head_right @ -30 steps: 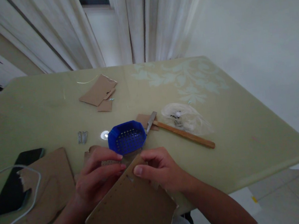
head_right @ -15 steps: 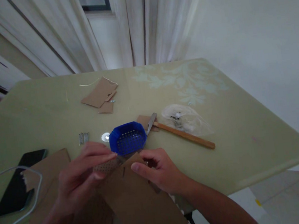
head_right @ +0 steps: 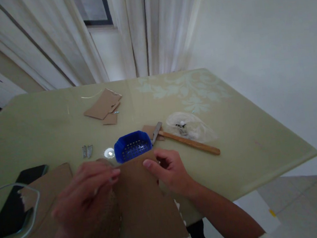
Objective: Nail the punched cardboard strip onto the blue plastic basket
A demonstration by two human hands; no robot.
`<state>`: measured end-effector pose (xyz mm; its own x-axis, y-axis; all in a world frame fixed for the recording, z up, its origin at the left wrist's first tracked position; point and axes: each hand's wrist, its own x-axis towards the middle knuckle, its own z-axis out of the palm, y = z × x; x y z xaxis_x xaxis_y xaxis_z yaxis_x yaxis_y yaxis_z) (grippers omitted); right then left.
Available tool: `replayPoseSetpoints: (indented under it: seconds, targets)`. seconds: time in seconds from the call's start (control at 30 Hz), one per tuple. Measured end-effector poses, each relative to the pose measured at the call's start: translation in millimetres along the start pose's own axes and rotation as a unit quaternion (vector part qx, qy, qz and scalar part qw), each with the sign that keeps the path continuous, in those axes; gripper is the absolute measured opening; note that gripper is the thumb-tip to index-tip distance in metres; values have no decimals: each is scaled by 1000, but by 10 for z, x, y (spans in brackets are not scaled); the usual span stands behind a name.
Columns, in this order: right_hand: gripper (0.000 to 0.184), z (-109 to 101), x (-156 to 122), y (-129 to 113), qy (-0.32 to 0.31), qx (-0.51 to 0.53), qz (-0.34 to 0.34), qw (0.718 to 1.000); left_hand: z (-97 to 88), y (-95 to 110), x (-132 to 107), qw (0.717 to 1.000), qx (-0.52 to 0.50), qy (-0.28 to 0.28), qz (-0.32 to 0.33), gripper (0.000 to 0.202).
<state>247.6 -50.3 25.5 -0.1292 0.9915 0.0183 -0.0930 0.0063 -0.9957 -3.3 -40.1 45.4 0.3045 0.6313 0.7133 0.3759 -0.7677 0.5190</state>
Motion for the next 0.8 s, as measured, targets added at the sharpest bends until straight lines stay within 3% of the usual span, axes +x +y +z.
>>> replayPoseSetpoints:
  seconds: [0.07, 0.13, 0.23, 0.33, 0.4, 0.53, 0.7, 0.8]
  targets:
    - [34, -42, 68, -41, 58, 32, 6, 998, -63, -171, 44, 987, 87, 47, -125, 10]
    - [38, -99, 179, -93, 80, 47, 17, 996, -155, -394, 63, 956, 163, 43, -242, 17]
    - [45, -180, 423, -167, 32, 11, 44, 998, -299, -750, 40, 908, 228, 2, -351, 27]
    - [50, -226, 726, -189, -20, -139, 26, 990, -375, -1027, -18, 857, 293, -29, -423, 33]
    - [53, -238, 912, -170, -19, -189, 10, 982, -373, -1146, -62, 825, 318, -72, -462, 34]
    - [44, -250, 1140, -149, 2, -289, -30, 957, -314, -1277, -158, 819, 326, -99, -461, 32]
    - [28, -222, 1240, -233, -2, -408, -66, 910, -281, -1327, -215, 842, 322, -66, -428, 33]
    - [26, -177, 1269, -251, -20, -448, -78, 890, -228, -1233, -173, 865, 311, -26, -392, 40]
